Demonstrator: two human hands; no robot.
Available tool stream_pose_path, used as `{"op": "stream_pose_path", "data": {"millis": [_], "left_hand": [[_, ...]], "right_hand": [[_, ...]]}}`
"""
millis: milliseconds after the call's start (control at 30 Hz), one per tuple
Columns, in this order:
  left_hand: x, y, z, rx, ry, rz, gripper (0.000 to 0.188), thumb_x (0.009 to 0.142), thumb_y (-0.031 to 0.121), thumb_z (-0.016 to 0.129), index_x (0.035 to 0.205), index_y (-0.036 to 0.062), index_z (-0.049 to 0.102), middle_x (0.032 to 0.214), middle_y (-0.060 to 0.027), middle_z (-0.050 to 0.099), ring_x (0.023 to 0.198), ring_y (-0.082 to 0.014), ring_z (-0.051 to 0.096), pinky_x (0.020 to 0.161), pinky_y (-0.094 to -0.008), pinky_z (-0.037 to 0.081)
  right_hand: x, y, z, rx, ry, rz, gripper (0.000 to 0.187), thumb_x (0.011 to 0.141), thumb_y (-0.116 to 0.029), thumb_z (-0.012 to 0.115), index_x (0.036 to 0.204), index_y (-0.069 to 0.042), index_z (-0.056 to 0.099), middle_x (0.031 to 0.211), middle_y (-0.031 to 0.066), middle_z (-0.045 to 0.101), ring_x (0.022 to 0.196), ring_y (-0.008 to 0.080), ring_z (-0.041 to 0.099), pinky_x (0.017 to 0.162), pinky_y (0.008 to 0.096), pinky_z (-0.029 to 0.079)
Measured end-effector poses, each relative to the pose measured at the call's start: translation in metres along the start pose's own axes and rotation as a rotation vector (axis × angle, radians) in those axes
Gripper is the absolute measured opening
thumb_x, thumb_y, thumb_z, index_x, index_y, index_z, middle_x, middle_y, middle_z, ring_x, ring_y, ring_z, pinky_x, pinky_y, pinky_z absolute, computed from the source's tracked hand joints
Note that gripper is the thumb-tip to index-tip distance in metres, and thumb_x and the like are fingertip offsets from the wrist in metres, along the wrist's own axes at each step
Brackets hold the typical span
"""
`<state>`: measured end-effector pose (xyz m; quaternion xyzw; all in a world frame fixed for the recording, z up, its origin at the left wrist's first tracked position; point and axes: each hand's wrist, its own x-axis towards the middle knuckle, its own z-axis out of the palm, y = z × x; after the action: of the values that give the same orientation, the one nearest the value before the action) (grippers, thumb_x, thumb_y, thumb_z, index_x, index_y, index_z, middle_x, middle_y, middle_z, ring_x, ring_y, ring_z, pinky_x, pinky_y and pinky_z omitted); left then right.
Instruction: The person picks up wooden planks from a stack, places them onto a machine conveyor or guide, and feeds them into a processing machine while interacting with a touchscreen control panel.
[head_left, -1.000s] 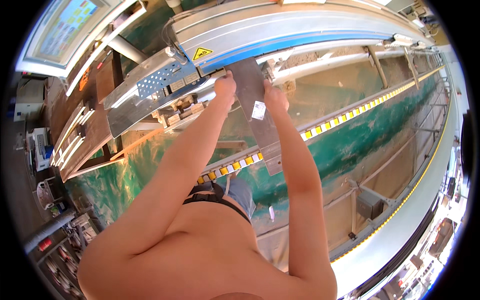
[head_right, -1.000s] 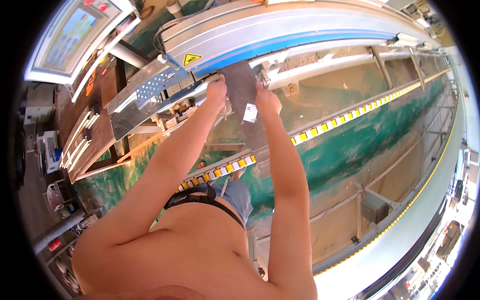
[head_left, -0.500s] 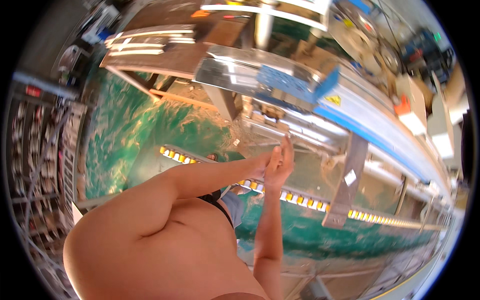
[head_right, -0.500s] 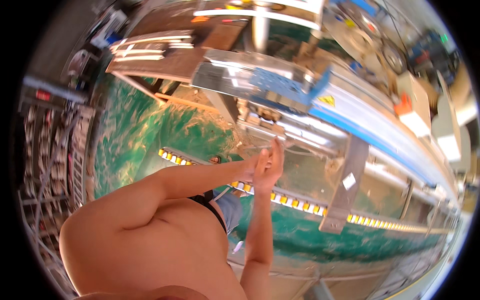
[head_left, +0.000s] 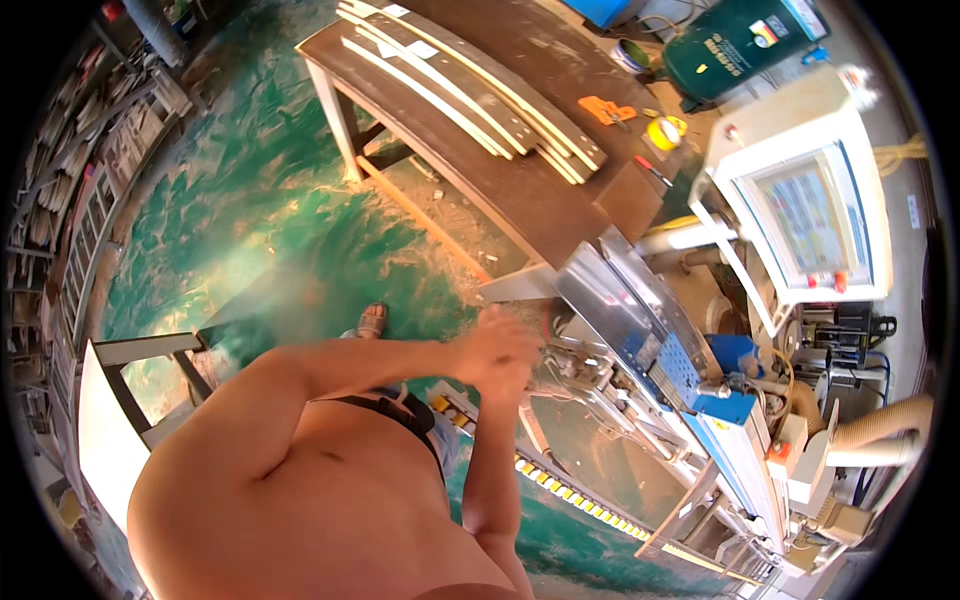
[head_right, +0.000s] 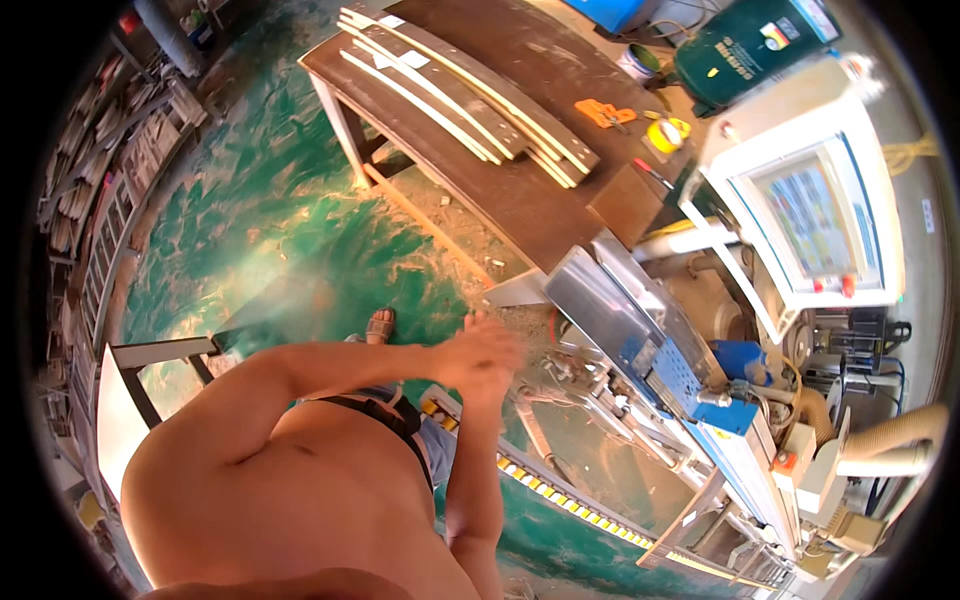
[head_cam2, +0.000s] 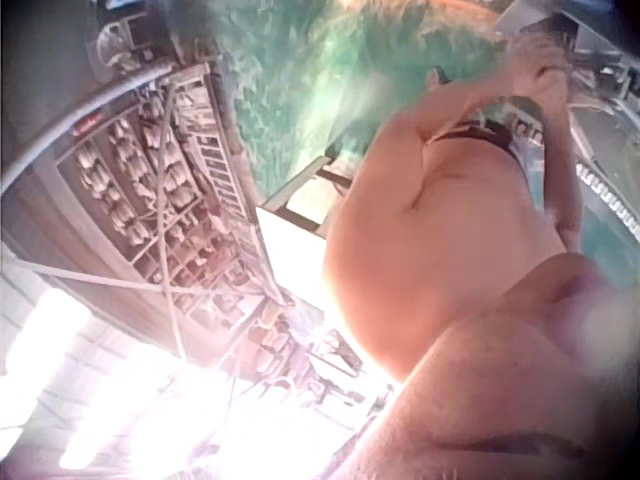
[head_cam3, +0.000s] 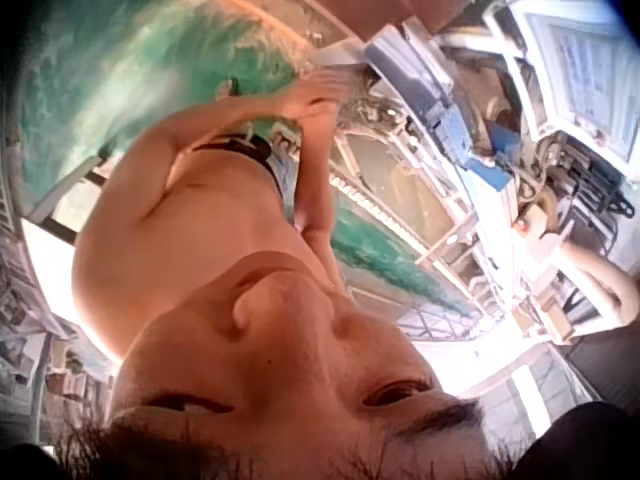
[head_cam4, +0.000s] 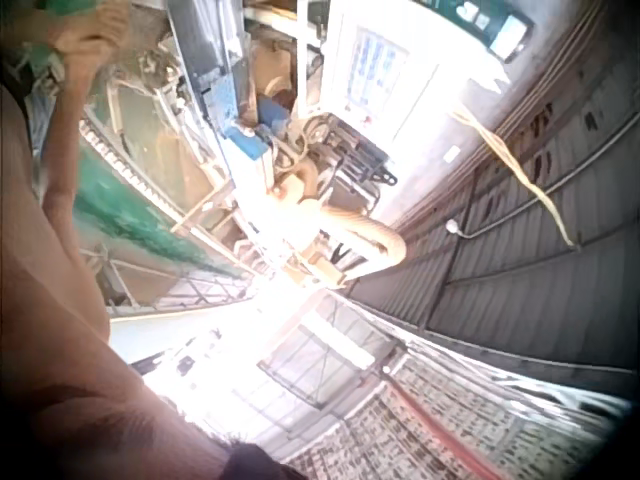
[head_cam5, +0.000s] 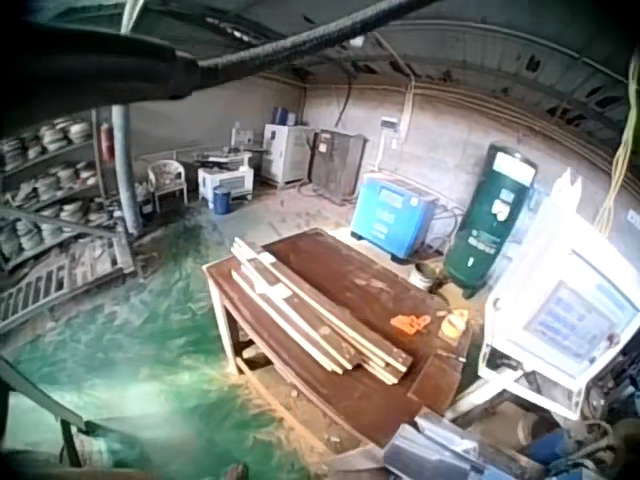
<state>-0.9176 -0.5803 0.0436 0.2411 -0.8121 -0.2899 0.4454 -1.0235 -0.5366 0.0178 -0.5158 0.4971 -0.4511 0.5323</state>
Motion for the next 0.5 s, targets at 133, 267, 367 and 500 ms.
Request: {"op": "stream_pose_path", "data": {"millis": [133, 267, 367, 500], "left_hand": [[-0.087, -0.071, -0.073, 0.356, -0.148, -1.335, 0.041, 0.086, 0.036, 0.058, 0.115, 0.0072, 0.065, 0.118, -0.0186, 0.063, 0.109, -0.0349, 0.060, 0.094, -0.0441, 0.047], [-0.158, -0.131, -0.153, 0.198, -0.635, -1.223, 0.042, 0.086, 0.039, 0.061, 0.115, 0.0098, 0.065, 0.119, -0.0144, 0.064, 0.107, -0.0331, 0.062, 0.092, -0.0423, 0.049], [-0.132, -0.137, -0.205, 0.270, -0.507, -1.286, 0.041, 0.083, 0.033, 0.066, 0.116, 0.0099, 0.065, 0.119, -0.0152, 0.064, 0.109, -0.0325, 0.061, 0.092, -0.0415, 0.049], [-0.044, -0.142, -0.253, 0.689, -0.047, -0.795, 0.036, 0.081, 0.023, 0.068, 0.114, 0.0081, 0.064, 0.112, -0.0137, 0.065, 0.106, -0.0334, 0.059, 0.093, -0.0422, 0.047]], "right_hand": [[0.008, -0.055, 0.044, 0.932, 0.232, 0.546, 0.049, 0.102, -0.035, 0.038, 0.138, -0.001, 0.045, 0.138, 0.0202, 0.050, 0.126, 0.0291, 0.050, 0.103, 0.0392, 0.041], [0.006, -0.056, 0.043, 0.510, 0.365, 0.504, 0.031, 0.094, -0.024, 0.059, 0.112, 0.000, 0.063, 0.096, 0.0126, 0.071, 0.089, 0.0214, 0.069, 0.083, 0.0313, 0.051], [0.005, -0.028, 0.039, 0.578, 0.459, 0.597, 0.028, 0.094, -0.023, 0.059, 0.110, -0.001, 0.063, 0.095, 0.0110, 0.071, 0.086, 0.0190, 0.068, 0.078, 0.0296, 0.051], [0.018, -0.002, 0.048, 0.657, 0.498, 0.625, 0.026, 0.093, -0.024, 0.060, 0.109, -0.002, 0.062, 0.093, 0.0087, 0.070, 0.081, 0.0190, 0.068, 0.075, 0.0307, 0.052]]}}
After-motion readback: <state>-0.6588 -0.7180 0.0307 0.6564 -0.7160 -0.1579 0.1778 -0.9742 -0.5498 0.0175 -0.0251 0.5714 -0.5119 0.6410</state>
